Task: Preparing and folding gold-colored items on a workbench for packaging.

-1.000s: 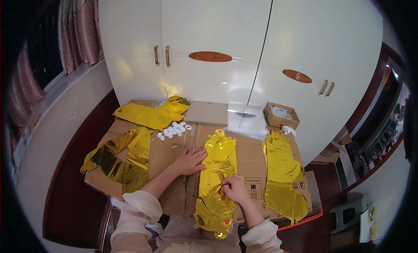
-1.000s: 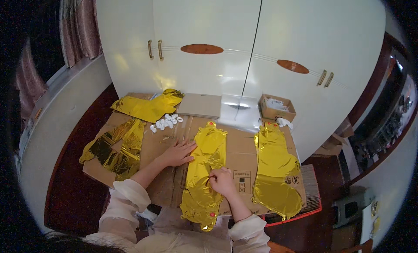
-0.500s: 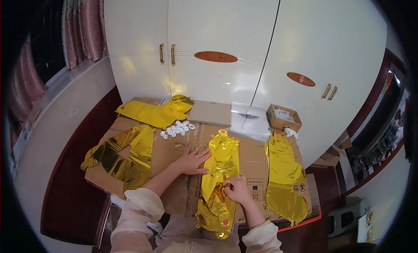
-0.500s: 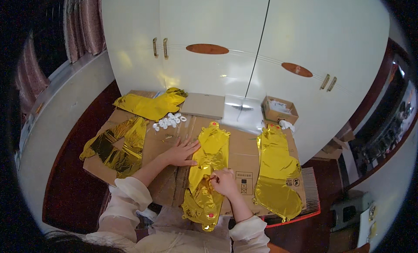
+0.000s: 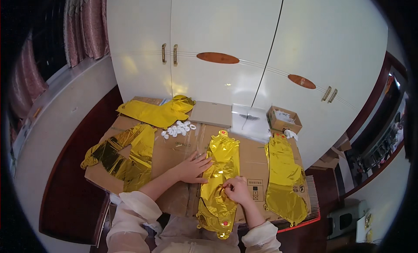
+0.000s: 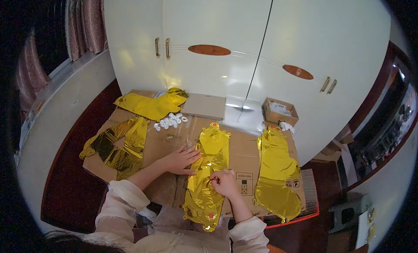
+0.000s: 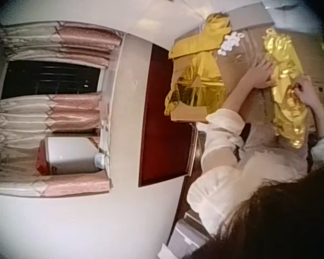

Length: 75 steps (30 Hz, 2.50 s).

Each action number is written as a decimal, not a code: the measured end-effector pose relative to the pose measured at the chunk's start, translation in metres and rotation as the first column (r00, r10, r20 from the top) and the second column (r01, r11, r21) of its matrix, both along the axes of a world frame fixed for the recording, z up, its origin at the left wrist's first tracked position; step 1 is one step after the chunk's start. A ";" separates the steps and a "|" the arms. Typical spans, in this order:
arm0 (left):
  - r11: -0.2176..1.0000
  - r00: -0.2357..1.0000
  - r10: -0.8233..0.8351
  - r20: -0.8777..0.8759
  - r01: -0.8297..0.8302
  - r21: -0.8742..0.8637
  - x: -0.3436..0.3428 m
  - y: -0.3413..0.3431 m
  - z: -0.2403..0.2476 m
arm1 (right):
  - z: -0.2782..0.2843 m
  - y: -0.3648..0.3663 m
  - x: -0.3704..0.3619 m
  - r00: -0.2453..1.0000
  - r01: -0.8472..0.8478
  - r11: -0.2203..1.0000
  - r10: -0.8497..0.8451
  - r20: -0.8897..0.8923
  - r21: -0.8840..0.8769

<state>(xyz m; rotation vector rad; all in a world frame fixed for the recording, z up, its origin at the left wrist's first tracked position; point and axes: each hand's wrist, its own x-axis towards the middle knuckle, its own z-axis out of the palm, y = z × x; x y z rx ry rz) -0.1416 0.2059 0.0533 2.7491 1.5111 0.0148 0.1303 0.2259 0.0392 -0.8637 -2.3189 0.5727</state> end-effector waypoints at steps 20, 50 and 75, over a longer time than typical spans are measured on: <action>0.987 0.996 0.034 -0.088 -0.047 -0.151 0.010 -0.026 0.017 | 0.004 -0.002 0.000 0.999 -0.004 0.999 0.002 0.036 0.040; 0.983 0.982 0.180 0.057 -0.182 0.031 -0.005 0.019 0.011 | 0.004 -0.001 0.001 0.995 -0.029 0.999 0.027 0.092 0.016; 0.971 0.972 0.219 -0.084 -0.225 -0.075 -0.010 0.030 0.016 | 0.016 -0.024 -0.027 0.816 -0.509 0.818 0.359 0.453 0.268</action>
